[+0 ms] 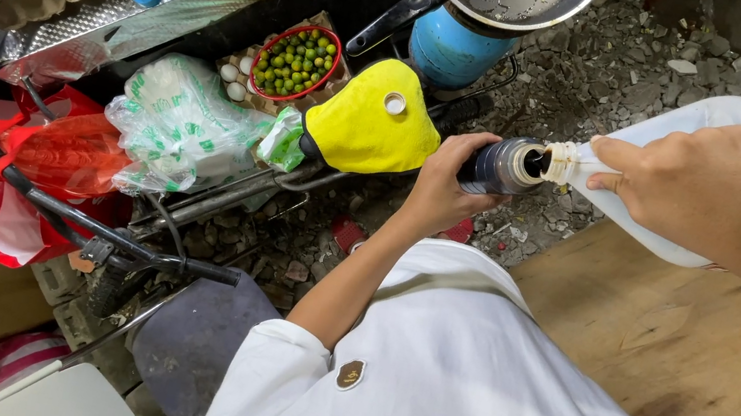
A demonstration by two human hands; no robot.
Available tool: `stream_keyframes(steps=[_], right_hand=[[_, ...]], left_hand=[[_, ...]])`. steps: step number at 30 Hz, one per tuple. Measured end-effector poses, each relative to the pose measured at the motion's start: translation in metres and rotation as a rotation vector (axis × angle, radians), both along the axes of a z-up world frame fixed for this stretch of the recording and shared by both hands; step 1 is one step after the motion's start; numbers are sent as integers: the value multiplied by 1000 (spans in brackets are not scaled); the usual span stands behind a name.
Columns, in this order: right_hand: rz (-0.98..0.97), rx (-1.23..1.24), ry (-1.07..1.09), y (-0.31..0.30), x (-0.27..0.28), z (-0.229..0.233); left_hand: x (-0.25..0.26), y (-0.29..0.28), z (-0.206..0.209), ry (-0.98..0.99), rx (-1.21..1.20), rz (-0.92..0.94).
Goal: The person scoops various powdered seasonings from small containers on a street food cart using a spoon. They then squat to retrieve a large white bottle, open it, and pour a dark liquid into a smaller squeeze bottle before capping it.
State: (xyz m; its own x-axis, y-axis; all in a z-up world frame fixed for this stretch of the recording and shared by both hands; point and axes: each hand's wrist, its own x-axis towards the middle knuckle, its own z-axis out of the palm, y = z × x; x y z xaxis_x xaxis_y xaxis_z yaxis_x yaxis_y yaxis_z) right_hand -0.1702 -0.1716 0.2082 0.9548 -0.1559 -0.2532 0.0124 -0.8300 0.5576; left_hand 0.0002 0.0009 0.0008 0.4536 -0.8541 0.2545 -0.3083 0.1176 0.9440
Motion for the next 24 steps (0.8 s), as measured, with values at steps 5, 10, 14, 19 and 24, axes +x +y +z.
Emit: stream_keyframes(steps=[5, 10, 14, 19, 24], right_hand=[[-34, 112, -92, 2, 0, -1], [-79, 340, -343, -1, -7, -12], [-35, 533, -460, -7, -15, -26], [-58, 736, -654, -24, -38, -62], [-43, 973, -710, -41, -51, -85]], left_hand=[[5, 5, 4, 9, -11, 10], [11, 12, 14, 4, -26, 33], [10, 13, 19, 10, -36, 69], [4, 9, 24, 7, -78, 79], [-3, 5, 38, 40, -83, 127]])
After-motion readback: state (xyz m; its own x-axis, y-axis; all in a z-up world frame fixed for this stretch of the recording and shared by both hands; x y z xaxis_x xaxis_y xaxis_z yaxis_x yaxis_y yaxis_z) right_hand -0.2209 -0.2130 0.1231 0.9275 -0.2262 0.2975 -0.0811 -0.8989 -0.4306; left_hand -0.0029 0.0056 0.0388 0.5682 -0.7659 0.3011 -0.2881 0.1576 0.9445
